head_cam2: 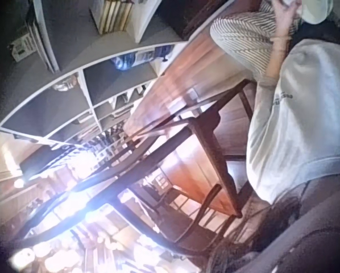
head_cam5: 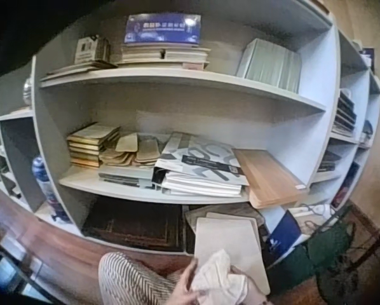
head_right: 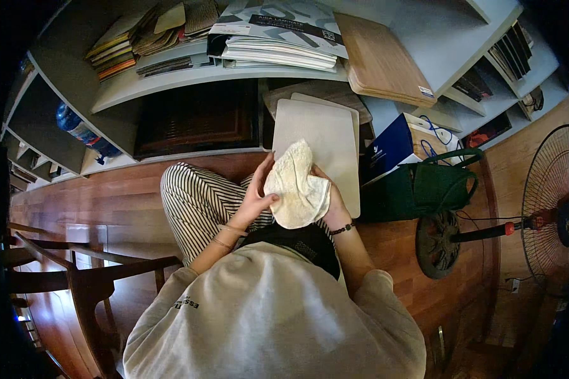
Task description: The person wipes a sample board with a cloth, turns it over to wipe the other side, and places it onto a shelf. The person then takes another sample board and wipes it with the cloth.
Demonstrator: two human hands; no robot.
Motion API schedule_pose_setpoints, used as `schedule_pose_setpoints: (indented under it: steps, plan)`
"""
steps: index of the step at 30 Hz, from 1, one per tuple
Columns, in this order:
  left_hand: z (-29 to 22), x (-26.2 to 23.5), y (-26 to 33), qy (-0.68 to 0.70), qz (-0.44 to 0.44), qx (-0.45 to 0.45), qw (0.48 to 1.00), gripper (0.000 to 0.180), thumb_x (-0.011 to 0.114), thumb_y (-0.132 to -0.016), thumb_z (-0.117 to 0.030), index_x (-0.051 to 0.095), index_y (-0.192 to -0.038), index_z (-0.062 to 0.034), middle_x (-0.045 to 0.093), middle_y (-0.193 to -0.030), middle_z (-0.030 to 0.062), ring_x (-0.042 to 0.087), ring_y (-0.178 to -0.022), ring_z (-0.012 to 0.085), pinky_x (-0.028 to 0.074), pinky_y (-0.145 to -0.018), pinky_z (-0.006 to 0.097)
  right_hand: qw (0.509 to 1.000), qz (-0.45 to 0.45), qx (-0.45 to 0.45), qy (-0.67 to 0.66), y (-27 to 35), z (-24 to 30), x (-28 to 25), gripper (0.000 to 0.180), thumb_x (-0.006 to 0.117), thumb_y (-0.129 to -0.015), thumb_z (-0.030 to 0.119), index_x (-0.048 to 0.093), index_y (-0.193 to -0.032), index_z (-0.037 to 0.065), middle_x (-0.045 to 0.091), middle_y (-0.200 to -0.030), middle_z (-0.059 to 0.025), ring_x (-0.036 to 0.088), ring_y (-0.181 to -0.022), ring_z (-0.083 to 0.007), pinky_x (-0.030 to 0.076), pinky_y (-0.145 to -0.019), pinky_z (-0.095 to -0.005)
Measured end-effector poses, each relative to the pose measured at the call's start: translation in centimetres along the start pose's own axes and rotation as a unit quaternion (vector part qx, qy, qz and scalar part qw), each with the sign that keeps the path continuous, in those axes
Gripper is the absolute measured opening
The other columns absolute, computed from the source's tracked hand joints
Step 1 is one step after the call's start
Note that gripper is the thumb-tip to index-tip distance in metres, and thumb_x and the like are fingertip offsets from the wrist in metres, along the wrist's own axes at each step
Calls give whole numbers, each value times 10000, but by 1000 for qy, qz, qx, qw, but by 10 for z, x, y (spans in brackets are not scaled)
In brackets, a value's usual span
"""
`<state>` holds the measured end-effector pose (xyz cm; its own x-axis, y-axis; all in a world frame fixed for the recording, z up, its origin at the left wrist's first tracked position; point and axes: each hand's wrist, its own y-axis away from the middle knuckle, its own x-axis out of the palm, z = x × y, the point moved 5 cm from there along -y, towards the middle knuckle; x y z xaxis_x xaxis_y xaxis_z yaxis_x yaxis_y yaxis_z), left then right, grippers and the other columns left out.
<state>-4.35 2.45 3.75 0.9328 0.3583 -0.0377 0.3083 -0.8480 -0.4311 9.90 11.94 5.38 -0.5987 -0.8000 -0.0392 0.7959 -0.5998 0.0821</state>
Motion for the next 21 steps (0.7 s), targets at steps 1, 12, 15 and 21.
schedule_pose_setpoints:
  steps: [1, 12, 15, 21]
  plan:
    - [-3, 5, -1, 194, -4, -98, 976, 947, 766, -818, -330, 204, -1499, 13, 314, -1523, 185, 376, -1375, 304, 320, -1139, 399, 1000, -10, -8, -27, -1, 5, 3, 392, 536, -959, 91, 519, -1349, 53, 561, -1333, -121, 568, -1181, -265, 486, -979, -361]
    - [-1, -5, 11, 398, -106, -321, 853, 489, 551, -998, -232, 409, -1417, -24, 552, -1335, 103, 561, -1203, 209, 462, -1028, 334, 909, -180, -190, 325, 23, 58, -5, 412, 576, -928, 46, 482, -1322, -29, 609, -1225, -159, 602, -1118, -272, 466, -971, -375]
    - [34, -37, 21, 357, -213, -329, 848, 439, 526, -1010, -238, 453, -1384, -20, 582, -1286, 108, 594, -1134, 205, 498, -964, 322, 757, -270, -193, 563, 48, 38, -18, 447, 638, -879, 59, 504, -1295, -35, 610, -1182, -187, 598, -1110, -301, 454, -967, -391]
    - [75, -74, 57, 378, -216, -369, 821, 442, 535, -1000, -272, 481, -1368, -33, 610, -1239, 103, 615, -1075, 218, 511, -926, 335, 810, -452, 117, 354, 105, -38, -92, 659, 760, -833, 331, 503, -1267, -93, 645, -1079, -258, 658, -965, -347, 534, -830, -439]
